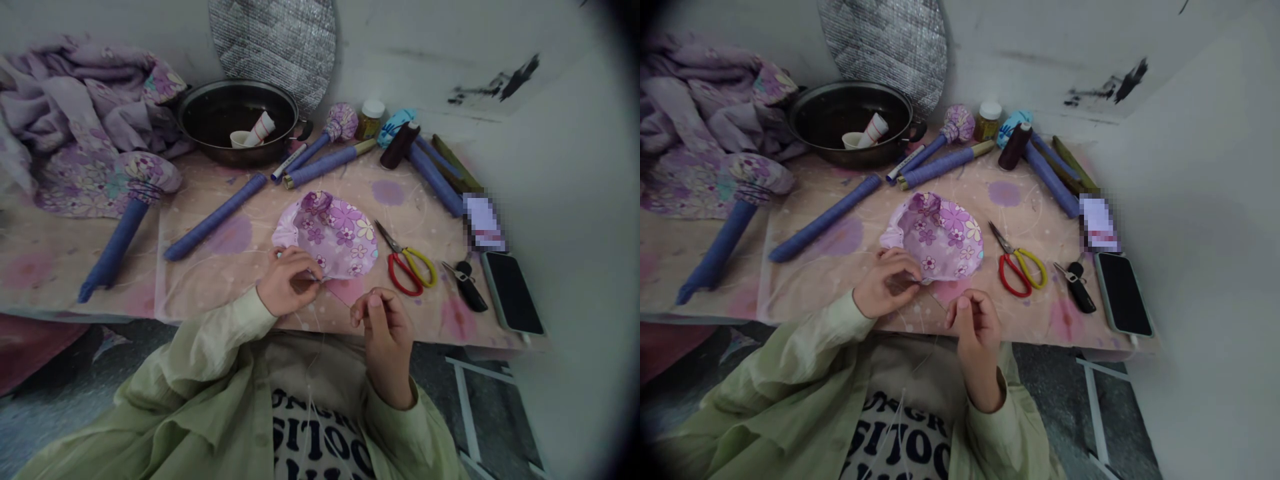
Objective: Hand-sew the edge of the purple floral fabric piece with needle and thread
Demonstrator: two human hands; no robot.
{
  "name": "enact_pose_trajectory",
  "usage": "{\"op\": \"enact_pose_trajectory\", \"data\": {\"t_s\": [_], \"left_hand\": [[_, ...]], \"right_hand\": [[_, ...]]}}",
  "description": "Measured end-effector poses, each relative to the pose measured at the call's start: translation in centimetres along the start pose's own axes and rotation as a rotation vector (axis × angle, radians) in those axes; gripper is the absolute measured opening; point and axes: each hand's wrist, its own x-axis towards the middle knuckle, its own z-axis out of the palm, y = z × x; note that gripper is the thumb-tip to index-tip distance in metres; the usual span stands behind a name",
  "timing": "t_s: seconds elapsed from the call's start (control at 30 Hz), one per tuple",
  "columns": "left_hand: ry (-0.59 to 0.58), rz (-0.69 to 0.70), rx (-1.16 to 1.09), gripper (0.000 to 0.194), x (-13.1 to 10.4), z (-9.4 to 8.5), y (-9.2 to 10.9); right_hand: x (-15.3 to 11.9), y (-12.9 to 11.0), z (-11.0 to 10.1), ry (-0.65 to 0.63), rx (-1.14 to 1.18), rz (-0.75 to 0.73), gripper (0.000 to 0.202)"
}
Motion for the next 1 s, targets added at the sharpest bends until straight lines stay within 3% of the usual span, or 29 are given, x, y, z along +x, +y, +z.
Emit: {"op": "enact_pose_trajectory", "data": {"t_s": [0.47,0.67,1.0], "left_hand": [[0.010,0.049,-0.030,0.005,-0.1,-0.2,-0.1],[-0.004,0.034,-0.037,0.010,0.0,-0.2,-0.3],[-0.081,0.127,-0.041,0.005,0.0,-0.2,-1.3]], "right_hand": [[-0.6,-1.0,0.9,-0.107,-0.028,0.031,0.017],[-0.6,-1.0,1.0,-0.112,-0.054,0.027,0.017],[-0.8,-0.8,0.8,-0.095,-0.036,0.026,0.015]]}}
